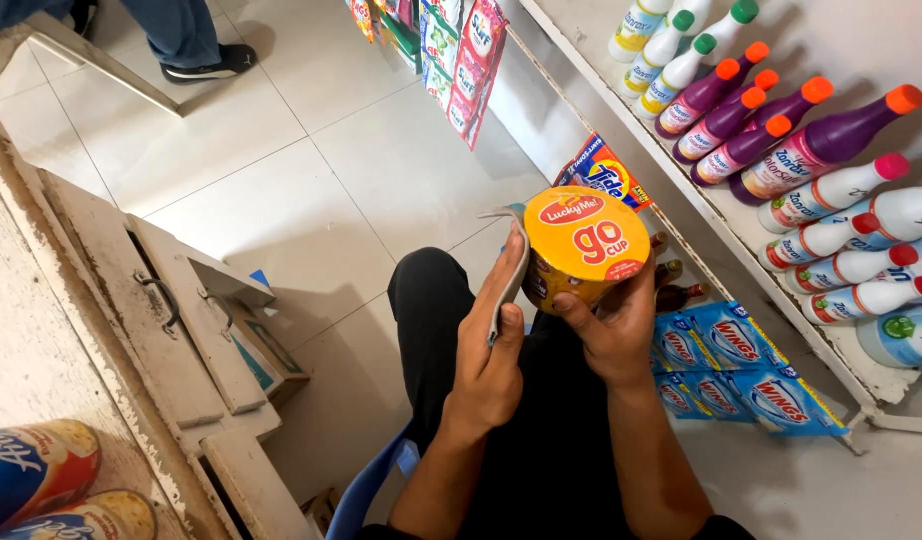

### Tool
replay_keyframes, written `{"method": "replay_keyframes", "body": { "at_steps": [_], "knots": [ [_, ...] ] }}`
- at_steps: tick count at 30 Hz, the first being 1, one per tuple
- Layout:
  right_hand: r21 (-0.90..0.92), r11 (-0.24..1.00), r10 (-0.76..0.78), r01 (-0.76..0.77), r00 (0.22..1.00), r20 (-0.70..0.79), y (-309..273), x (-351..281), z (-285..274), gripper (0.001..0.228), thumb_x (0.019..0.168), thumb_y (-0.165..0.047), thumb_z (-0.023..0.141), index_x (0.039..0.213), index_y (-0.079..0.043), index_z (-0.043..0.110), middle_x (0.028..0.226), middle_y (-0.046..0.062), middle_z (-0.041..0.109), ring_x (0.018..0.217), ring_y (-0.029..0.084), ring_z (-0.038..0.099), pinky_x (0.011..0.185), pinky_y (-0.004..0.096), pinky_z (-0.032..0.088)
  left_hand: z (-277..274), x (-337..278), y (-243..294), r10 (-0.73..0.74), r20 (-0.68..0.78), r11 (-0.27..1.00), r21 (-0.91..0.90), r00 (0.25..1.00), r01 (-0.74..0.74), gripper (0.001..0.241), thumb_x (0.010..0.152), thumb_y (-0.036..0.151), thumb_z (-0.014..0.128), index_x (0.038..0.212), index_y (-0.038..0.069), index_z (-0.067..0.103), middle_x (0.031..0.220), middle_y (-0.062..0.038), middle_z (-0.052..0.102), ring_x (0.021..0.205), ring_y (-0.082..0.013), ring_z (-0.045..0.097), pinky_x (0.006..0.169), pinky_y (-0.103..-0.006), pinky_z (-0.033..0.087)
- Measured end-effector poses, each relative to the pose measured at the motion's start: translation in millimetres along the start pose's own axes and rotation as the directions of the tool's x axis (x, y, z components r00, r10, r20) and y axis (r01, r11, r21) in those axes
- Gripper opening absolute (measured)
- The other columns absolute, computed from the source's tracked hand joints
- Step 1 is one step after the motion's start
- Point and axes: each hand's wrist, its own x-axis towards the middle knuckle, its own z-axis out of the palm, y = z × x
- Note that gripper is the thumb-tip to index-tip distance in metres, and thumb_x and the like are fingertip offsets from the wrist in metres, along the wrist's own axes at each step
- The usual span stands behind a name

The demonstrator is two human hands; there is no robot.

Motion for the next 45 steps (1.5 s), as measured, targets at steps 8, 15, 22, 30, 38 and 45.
{"method": "replay_keyframes", "body": {
  "at_steps": [8, 15, 22, 30, 38, 45],
  "knots": [
    [-0.002, 1.000, -0.014, 0.014, 1.000, -0.003, -2.3, -0.5, 1.7, 0.096, 0.081, -0.019, 0.083, 0.155, -0.002, 0.025, 0.138, 0.017, 0.050, 0.135, 0.028, 0.049, 0.118, 0.047, 0.039, 0.1, -0.9, -0.6, -0.002, -0.002, 1.000, -0.006, 1.000, 0.002, 0.058, 0.112, 0.034, 0.035, 0.153, -0.007, 0.037, 0.164, -0.029, 0.029, 0.153, -0.0464, 0.025, 0.127, -0.0562, 0.020],
    [0.001, 1.000, -0.012, 0.012, 1.000, -0.005, 0.4, -1.2, 0.0, 0.095, 0.082, -0.018, 0.082, 0.155, -0.002, 0.025, 0.140, 0.017, 0.050, 0.137, 0.029, 0.049, 0.118, 0.048, 0.039, 0.3, -0.5, -0.6, 0.001, 0.001, 1.000, -0.004, 1.000, -0.001, 0.058, 0.112, 0.034, 0.035, 0.153, -0.007, 0.037, 0.164, -0.030, 0.029, 0.153, -0.0469, 0.025, 0.127, -0.0567, 0.021],
    [0.016, 1.000, -0.005, 0.005, 1.000, -0.005, 3.2, -1.8, -0.1, 0.096, 0.081, -0.018, 0.082, 0.156, -0.002, 0.024, 0.140, 0.016, 0.049, 0.138, 0.028, 0.048, 0.118, 0.047, 0.038, 0.0, -1.0, -1.1, 0.001, -0.001, 1.000, -0.004, 1.000, -0.001, 0.058, 0.112, 0.035, 0.035, 0.154, -0.006, 0.037, 0.164, -0.028, 0.029, 0.153, -0.0459, 0.025, 0.127, -0.0560, 0.020],
    [0.026, 1.000, 0.012, -0.012, 1.000, 0.013, -0.3, 1.9, 0.2, 0.096, 0.082, -0.017, 0.081, 0.156, -0.002, 0.022, 0.139, 0.016, 0.049, 0.136, 0.029, 0.049, 0.117, 0.047, 0.039, -0.5, -0.3, -1.0, 0.004, 0.000, 1.000, 0.004, 1.000, -0.004, 0.058, 0.112, 0.035, 0.035, 0.153, -0.006, 0.037, 0.164, -0.028, 0.030, 0.153, -0.0454, 0.026, 0.127, -0.0560, 0.020],
    [0.013, 1.000, 0.011, -0.011, 1.000, 0.013, -0.4, 2.7, 0.5, 0.097, 0.082, -0.018, 0.082, 0.156, -0.002, 0.022, 0.139, 0.016, 0.049, 0.136, 0.027, 0.050, 0.117, 0.046, 0.040, 0.1, -1.1, -2.4, 0.009, -0.005, 1.000, 0.001, 1.000, -0.009, 0.056, 0.113, 0.033, 0.035, 0.154, -0.005, 0.037, 0.164, -0.027, 0.029, 0.154, -0.0451, 0.025, 0.128, -0.0559, 0.020],
    [0.022, 1.000, 0.006, -0.007, 1.000, 0.018, 2.4, 2.8, -0.3, 0.096, 0.083, -0.019, 0.081, 0.156, -0.001, 0.022, 0.140, 0.017, 0.048, 0.137, 0.028, 0.048, 0.118, 0.046, 0.038, -0.4, -0.9, -2.6, 0.010, -0.004, 1.000, -0.006, 1.000, -0.010, 0.057, 0.113, 0.034, 0.035, 0.154, -0.005, 0.036, 0.164, -0.028, 0.028, 0.154, -0.0461, 0.024, 0.127, -0.0566, 0.020]
  ]
}}
